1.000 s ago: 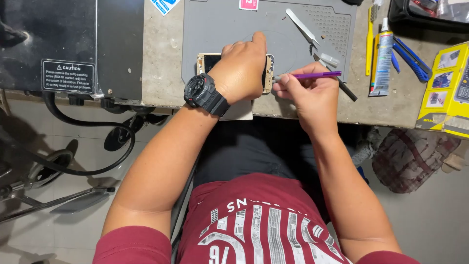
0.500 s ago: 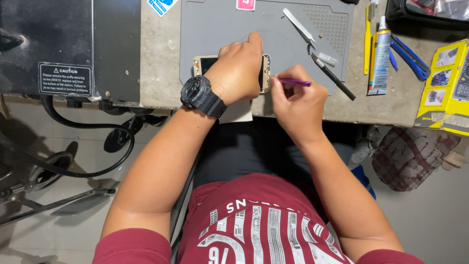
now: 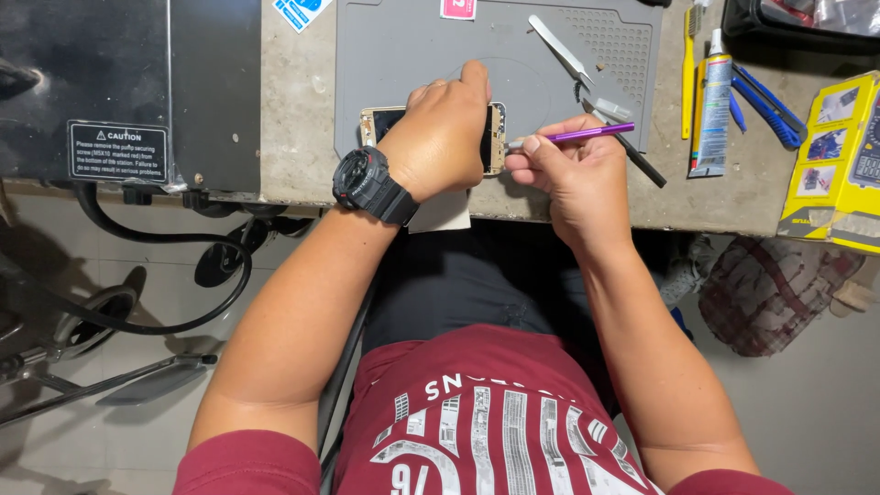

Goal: Scraping adhesive residue from a smartphone frame using precision tools during a repair process.

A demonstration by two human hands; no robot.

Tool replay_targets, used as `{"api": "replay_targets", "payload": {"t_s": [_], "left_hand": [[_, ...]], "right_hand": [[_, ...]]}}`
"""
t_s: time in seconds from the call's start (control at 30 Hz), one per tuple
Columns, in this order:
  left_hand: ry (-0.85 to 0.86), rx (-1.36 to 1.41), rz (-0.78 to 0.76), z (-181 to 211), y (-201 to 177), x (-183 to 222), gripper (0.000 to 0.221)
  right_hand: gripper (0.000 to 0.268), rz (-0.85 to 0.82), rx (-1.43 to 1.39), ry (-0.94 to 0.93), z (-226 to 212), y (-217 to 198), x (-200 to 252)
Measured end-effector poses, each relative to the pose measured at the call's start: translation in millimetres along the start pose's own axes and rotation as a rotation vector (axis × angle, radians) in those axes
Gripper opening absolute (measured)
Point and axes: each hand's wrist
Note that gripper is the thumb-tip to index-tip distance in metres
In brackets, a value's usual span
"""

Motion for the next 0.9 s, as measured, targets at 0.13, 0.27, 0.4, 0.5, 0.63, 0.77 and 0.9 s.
{"api": "replay_targets", "payload": {"t_s": [0.13, 0.27, 0.4, 0.5, 0.63, 0.77, 0.9], "left_hand": [[0.039, 0.005, 0.016, -1, 1, 6, 0.054], [0.102, -0.014, 0.089, 0, 6, 10, 0.058], [0.111, -0.002, 0.115, 6, 5, 17, 0.059], [0.154, -0.031, 0.168, 2, 11, 18, 0.057], [0.126, -0.004, 0.153, 5, 9, 18, 0.055], [0.105, -0.011, 0.140, 3, 8, 17, 0.053], [0.101, -0.006, 0.125, 3, 7, 16, 0.054]], "right_hand": [[0.018, 0.002, -0.034, 0.039, 5, -1, -4], [0.022, 0.029, -0.051, 0.115, 4, 0, -4], [0.026, 0.042, -0.059, 0.138, 8, 0, -5], [0.028, 0.036, -0.046, 0.120, 9, 1, -4], [0.024, 0.066, 0.030, 0.028, 1, 12, 10], [0.023, 0.184, 0.129, -0.111, 5, 27, 26], [0.020, 0.264, 0.355, -0.383, 10, 33, 38]]}}
Point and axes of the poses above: each hand's wrist, its own x-axis away from the middle knuckle, its own y-axis out of the palm, z = x × y, and after that the axes turned 13 degrees about x, right-handed
